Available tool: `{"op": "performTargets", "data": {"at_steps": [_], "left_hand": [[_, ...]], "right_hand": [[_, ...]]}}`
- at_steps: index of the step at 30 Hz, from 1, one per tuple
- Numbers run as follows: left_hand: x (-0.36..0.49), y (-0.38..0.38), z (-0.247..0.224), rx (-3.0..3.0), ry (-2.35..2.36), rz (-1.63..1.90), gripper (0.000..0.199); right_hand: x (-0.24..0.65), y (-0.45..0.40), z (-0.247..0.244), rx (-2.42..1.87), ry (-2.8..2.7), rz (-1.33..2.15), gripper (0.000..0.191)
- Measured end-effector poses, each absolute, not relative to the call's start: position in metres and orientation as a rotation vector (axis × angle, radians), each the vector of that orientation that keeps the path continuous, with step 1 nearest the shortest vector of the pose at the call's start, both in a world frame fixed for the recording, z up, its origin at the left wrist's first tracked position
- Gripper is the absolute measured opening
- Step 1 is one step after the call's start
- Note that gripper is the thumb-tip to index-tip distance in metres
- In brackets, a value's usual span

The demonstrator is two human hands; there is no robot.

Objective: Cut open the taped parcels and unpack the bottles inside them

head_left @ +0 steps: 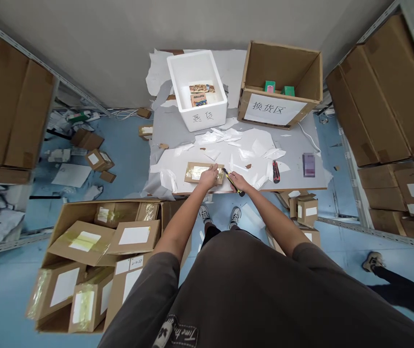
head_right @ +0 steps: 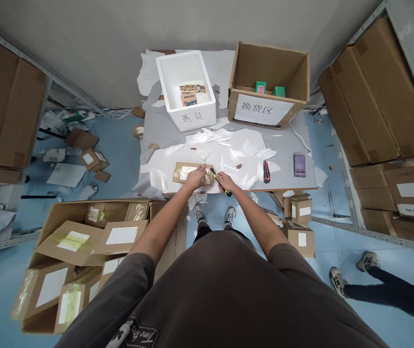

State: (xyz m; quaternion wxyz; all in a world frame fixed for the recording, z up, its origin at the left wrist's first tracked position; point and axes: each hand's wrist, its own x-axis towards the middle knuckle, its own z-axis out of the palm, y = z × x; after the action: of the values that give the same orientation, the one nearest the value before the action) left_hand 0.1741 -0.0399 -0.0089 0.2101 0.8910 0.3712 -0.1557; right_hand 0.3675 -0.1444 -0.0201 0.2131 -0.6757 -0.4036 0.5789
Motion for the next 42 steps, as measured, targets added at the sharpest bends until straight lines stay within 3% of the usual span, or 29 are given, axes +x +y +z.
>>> {"op": "performTargets", "data": {"at_steps": [8, 12, 19, 27, 31, 37, 42], "left_hand": [[0.174, -0.038, -0.009, 2.446, 1.033, -0.445, 0.066], [0.175, -0.038, -0.005, 2.443, 1.029, -0.475, 0.064], [0.175, -0.039, -0.004, 2.425, 1.027, -0.493, 0.064], [0.174, -0.040, -0.003, 2.414, 1.033, -0.482, 0.063], [0.173, -0.041, -0.006, 2.408, 1.026, -0.480, 0.065], [0.166, -0.037, -0.007, 2.352, 1.050, -0.334, 0.080], [0.158, -0.016, -0.009, 2.421, 1.088, -0.254, 0.059]], "right_hand": [[0.378, -0.130, -0.009, -2.122, -1.856, 1.263, 0.028], [0.380, -0.114, -0.007, -2.115, -1.963, 1.339, 0.033], [0.372, -0.118, -0.015, -2.132, -1.729, 1.303, 0.023], [0.380, -0.126, -0.018, -1.923, -1.179, 1.791, 0.035], [0.370, -0.141, -0.020, -1.805, -1.160, 1.918, 0.039], [0.358, -0.177, -0.020, -1.850, -1.153, 1.847, 0.039], [0.382, -0.183, -0.014, -1.972, -1.258, 1.683, 0.041]]}}
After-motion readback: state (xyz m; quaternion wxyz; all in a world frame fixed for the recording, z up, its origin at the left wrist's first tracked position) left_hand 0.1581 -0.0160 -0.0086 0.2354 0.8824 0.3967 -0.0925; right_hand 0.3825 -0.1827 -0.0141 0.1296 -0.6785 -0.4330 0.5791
